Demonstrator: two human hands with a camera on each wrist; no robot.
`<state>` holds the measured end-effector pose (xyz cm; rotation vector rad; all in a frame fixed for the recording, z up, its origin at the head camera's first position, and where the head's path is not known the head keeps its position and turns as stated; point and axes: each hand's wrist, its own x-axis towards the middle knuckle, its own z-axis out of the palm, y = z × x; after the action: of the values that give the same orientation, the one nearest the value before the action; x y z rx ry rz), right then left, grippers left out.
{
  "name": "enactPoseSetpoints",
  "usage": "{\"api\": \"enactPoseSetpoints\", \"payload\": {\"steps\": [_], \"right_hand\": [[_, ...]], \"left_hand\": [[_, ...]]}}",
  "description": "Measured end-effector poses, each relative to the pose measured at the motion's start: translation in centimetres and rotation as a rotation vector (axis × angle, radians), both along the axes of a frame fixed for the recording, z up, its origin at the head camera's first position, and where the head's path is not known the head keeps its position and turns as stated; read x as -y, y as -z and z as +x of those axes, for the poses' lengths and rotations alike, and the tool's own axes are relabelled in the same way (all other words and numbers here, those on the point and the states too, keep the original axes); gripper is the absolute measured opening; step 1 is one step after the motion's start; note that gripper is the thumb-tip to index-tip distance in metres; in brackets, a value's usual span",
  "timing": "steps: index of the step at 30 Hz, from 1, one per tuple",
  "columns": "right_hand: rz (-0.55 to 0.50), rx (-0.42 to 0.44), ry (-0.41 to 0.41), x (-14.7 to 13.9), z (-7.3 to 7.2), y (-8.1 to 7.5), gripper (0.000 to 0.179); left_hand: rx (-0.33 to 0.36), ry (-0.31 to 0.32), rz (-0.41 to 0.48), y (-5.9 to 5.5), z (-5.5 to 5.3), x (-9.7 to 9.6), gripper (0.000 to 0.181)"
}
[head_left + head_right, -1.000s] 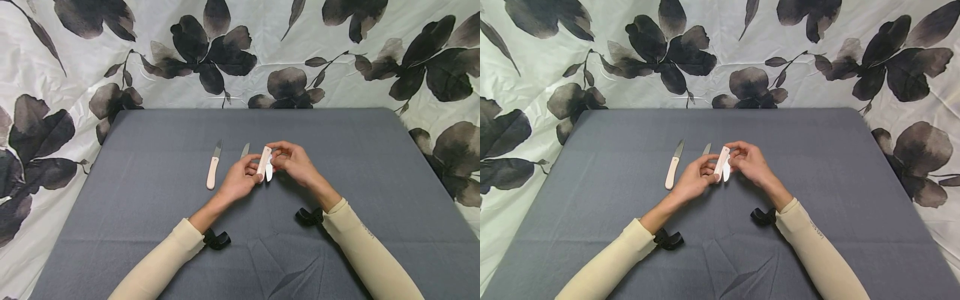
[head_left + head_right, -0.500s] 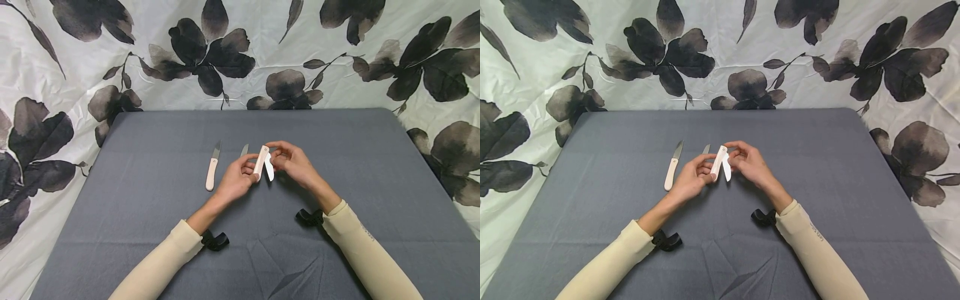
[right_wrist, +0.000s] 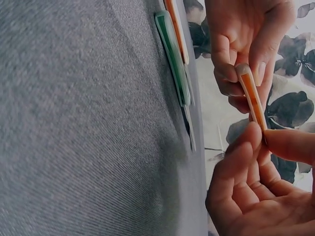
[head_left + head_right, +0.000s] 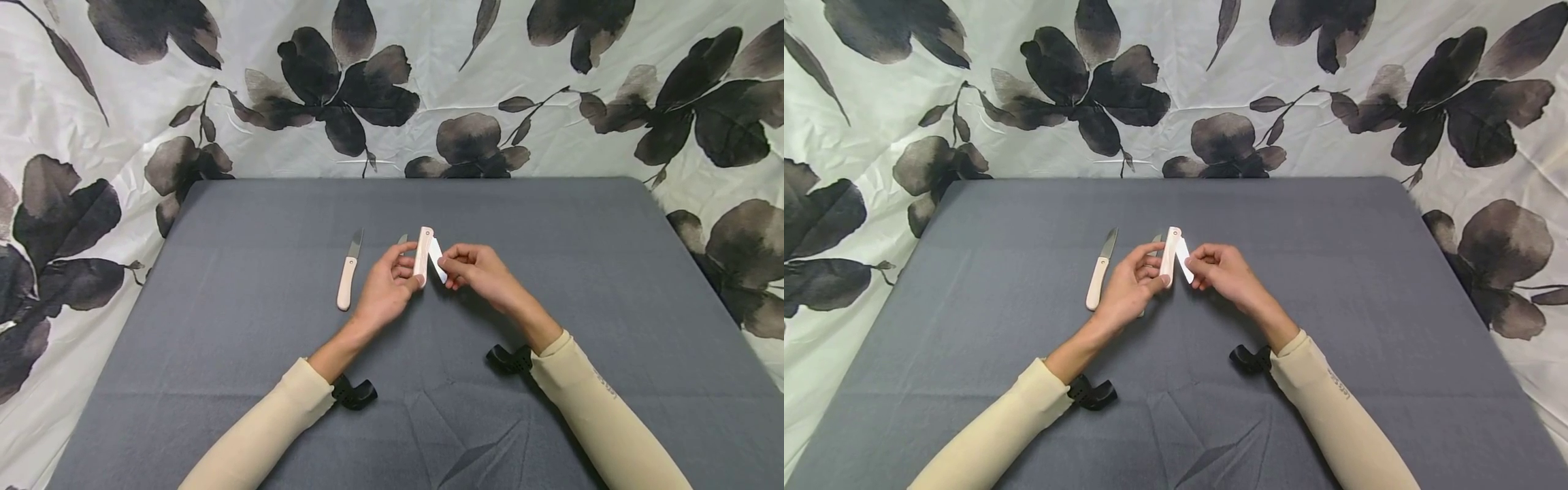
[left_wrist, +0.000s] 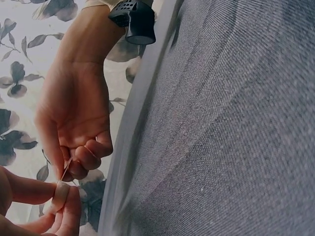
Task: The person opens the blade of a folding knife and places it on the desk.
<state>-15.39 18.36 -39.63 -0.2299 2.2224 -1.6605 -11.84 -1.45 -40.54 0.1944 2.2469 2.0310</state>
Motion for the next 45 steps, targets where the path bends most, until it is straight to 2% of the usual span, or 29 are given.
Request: {"api": "enactPoseSetpoints", "payload": {"steps": [6,14,21,30,38,45], "right_hand": [[0.037,-0.049,0.025,0.1,0.1,-0.1,0.022],[0.028,-0.074,0.039,0.2,0.3,0.0,0.020],[0.013,-0.105,0.087,-0.1,0.1,0.3,0.022],[-0.026,-0.109,0.185,-0.9,-0.6,0.6,0.024],[-0.045,-0.096,0.237,-1.1,-1.2,0.9,0.029],[-0.127,-0.067,0.270,-1.1,-1.7,1.2,0.032]], "left_hand": [[-0.005,0.010,-0.004,0.0,0.0,0.2,0.059],[0.001,0.027,-0.016,-0.1,0.3,0.6,0.058],[-0.013,0.020,-0.022,0.1,0.5,0.7,0.057],[-0.014,0.028,-0.054,1.0,0.8,0.8,0.055],[-0.010,0.042,-0.077,1.4,1.0,0.8,0.055],[-0.021,0.054,-0.098,1.3,1.2,0.7,0.055]]}}
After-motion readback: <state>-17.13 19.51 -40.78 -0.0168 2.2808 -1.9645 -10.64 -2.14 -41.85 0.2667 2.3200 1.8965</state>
